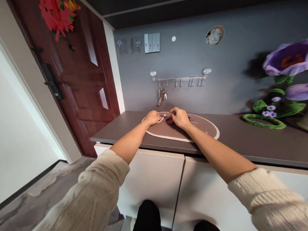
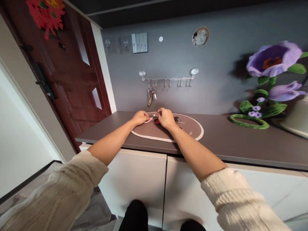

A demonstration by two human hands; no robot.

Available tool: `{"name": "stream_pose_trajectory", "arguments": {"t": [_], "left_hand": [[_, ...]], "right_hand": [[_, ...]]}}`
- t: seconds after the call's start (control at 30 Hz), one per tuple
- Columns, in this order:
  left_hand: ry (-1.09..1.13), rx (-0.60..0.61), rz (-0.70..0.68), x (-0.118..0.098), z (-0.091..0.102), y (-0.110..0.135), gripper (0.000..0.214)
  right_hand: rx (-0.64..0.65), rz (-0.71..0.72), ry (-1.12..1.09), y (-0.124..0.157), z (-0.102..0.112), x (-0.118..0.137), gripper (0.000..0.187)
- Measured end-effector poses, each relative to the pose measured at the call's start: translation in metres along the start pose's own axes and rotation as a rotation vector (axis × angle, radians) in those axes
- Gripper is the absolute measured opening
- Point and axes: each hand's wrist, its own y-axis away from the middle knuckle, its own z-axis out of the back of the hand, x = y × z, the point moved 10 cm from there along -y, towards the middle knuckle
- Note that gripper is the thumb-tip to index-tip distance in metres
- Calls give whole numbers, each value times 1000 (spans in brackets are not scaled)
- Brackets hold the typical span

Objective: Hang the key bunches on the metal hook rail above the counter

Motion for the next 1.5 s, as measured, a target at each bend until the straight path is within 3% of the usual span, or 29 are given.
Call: {"name": "stream_pose_trajectory", "arguments": {"t": [0.27,0.47,0.7,1.2,1.5], "left_hand": [[-44,21,0,-2,3,2,15],[-316,14,-138,-13,2,2,27],[-418,-112,-75,-6,17,1,29],[-88,-334,-41,-8,47,2,28],[244,-337,-65,-15,50,5,26]], "right_hand": [[-19,6,-16,-2,1,-2,23],[-33,6,-17,-2,2,-3,22],[-11,-11,-13,-3,-1,-6,24],[5,-43,8,-2,-2,-7,24],[-104,97,-94,1,13,14,20]]}}
